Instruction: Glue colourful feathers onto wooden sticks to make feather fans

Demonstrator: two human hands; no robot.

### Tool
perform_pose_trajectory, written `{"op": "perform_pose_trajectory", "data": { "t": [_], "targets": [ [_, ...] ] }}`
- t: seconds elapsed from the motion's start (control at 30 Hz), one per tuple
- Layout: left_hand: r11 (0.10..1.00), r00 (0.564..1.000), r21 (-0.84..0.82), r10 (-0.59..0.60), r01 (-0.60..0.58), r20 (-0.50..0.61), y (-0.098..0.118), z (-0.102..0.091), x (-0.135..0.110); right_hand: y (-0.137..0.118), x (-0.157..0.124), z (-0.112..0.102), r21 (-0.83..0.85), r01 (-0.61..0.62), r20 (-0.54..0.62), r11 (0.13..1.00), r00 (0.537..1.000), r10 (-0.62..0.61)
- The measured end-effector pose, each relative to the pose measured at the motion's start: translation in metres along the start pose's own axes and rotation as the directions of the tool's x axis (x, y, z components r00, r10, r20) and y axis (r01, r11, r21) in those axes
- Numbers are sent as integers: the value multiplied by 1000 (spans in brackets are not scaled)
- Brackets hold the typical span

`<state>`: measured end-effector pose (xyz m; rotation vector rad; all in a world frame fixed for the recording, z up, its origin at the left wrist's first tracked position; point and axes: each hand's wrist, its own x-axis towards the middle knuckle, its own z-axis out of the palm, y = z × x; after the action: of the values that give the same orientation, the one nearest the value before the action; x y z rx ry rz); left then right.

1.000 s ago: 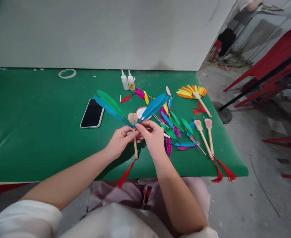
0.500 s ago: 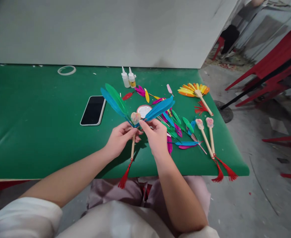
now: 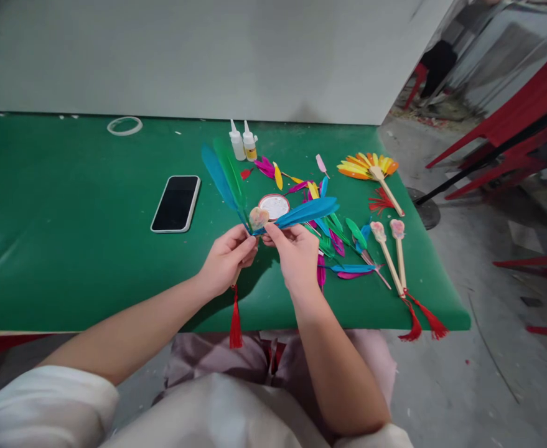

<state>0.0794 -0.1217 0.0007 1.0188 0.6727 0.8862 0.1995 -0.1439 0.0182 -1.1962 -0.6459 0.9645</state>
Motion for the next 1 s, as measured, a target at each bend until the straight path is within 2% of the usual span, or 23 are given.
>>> {"op": "perform_pose_trajectory", "data": {
  "t": [0.2, 0.67, 1.0],
  "targets": [
    [1000, 1000, 1, -8, 8, 4, 3, 1, 0, 1, -1, -1, -37, 47, -13, 998, 999, -48],
    [999, 1000, 37, 0, 0, -1, 2, -1, -1, 2, 0, -2, -60, 54, -4, 997, 998, -55],
    [987, 995, 160, -1, 18, -103, 2, -1, -1, 3, 0, -2, -115, 35, 48, 993, 998, -29]
  ]
}}
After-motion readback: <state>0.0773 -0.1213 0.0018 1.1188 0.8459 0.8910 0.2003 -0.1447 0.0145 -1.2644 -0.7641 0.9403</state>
